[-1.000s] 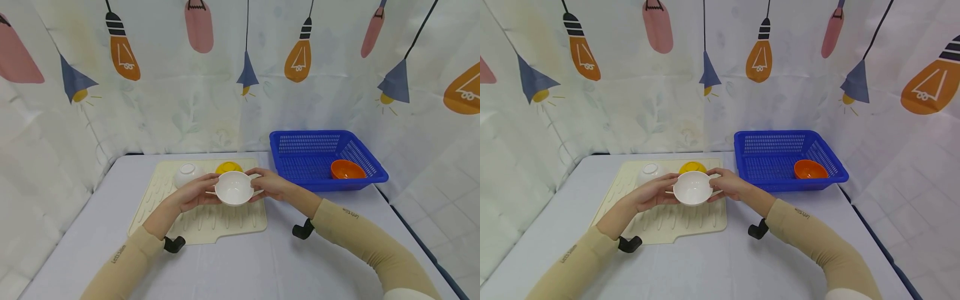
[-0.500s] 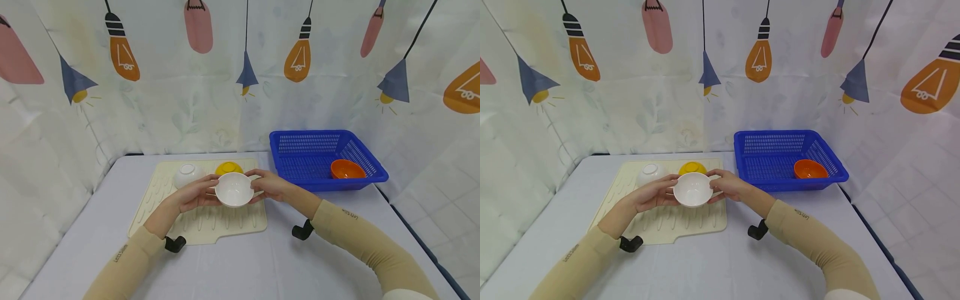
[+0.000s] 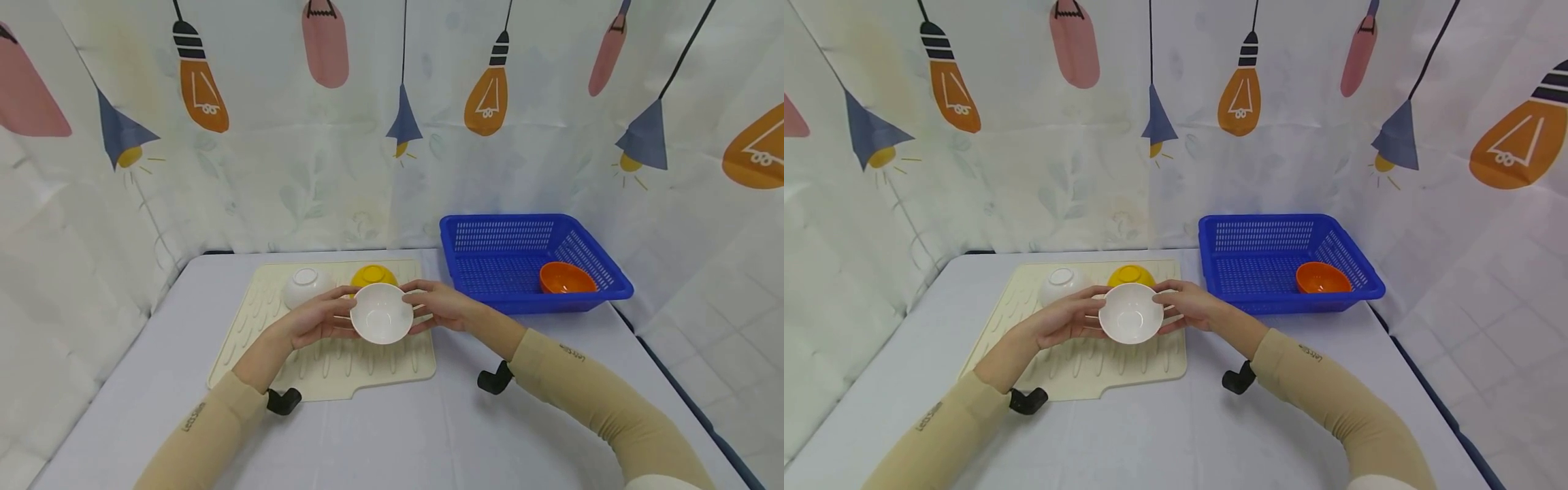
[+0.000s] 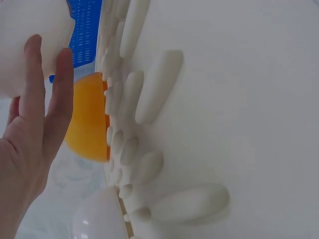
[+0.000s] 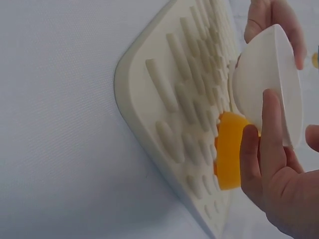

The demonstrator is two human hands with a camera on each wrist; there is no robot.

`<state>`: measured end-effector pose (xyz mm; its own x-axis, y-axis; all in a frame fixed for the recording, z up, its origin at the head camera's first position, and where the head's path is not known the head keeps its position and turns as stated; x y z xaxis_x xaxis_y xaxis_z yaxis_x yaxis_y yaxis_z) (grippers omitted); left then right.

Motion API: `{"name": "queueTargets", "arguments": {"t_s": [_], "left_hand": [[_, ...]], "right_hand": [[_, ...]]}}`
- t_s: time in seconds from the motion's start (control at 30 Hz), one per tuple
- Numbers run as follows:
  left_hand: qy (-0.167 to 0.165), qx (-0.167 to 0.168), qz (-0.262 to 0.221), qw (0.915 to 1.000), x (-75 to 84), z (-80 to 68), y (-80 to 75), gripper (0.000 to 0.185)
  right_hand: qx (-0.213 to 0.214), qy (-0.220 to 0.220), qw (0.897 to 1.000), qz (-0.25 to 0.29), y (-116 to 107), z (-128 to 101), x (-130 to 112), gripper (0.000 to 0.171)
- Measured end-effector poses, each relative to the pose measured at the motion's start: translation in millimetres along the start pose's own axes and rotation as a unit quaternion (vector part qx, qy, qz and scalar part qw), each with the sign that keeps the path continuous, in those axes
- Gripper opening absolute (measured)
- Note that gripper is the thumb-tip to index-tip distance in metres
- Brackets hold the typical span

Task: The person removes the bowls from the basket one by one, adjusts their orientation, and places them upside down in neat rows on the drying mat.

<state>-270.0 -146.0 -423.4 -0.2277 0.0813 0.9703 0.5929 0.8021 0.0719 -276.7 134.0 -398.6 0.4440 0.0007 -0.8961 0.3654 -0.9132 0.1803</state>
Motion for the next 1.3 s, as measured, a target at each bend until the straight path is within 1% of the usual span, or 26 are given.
{"name": "queueTargets", "arguments": {"t_s": [0.2,0.4,0.6,0.7,0.77,0.83,0.97,1.07,1.1,1.23,1.3], "left_hand": [[0.009,0.025,0.026,0.9993,3.4,-3.7,0.3,0.056],[0.028,0.038,0.057,0.9973,5.0,-6.3,-0.9,0.056],[0.044,0.053,0.126,0.9896,4.9,-7.7,-3.7,0.055],[0.060,0.047,0.155,0.9850,6.8,-9.2,-2.3,0.055],[0.075,0.043,0.175,0.9808,8.0,-10.1,-0.8,0.054],[0.093,0.039,0.200,0.9746,9.4,-11.2,1.0,0.052],[0.129,0.039,0.260,0.9562,12.2,-13.6,4.9,0.048],[0.149,0.045,0.291,0.9440,14.3,-15.6,8.4,0.048],[0.155,0.048,0.297,0.9411,14.7,-15.8,9.4,0.049],[0.179,0.055,0.304,0.9339,14.3,-16.6,13.0,0.049],[0.196,0.060,0.313,0.9273,13.8,-16.3,15.4,0.048]], "right_hand": [[-0.009,0.001,1.000,-0.001,0,-1,2,0.046],[-0.006,0.005,1.000,0.002,-2,1,6,0.054],[-0.007,0.014,1.000,0.009,-2,3,7,0.054],[-0.013,0.014,1.000,0.010,-2,4,7,0.056],[-0.020,0.013,1.000,0.011,-2,4,7,0.058],[-0.026,0.011,1.000,0.013,-2,4,7,0.059],[-0.032,0.012,0.999,0.011,-2,4,6,0.060],[-0.031,0.015,0.999,0.009,-1,4,6,0.060],[-0.031,0.016,0.999,0.008,-1,4,6,0.060],[-0.029,0.020,0.999,0.010,-1,4,7,0.062],[-0.029,0.020,0.999,0.012,-1,4,7,0.063]]}}
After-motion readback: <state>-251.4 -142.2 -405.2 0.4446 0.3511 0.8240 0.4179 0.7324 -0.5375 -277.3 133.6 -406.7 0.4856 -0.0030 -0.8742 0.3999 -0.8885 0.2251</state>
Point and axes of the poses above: each hand's wrist, its own z-axis towards the middle knuckle, its own y-axis out of the palm, x = y × z, the point moved 1 cm from there along z, towards the middle knuckle, and after that the axes turned 12 degrees about z, right-handed, at the moved point
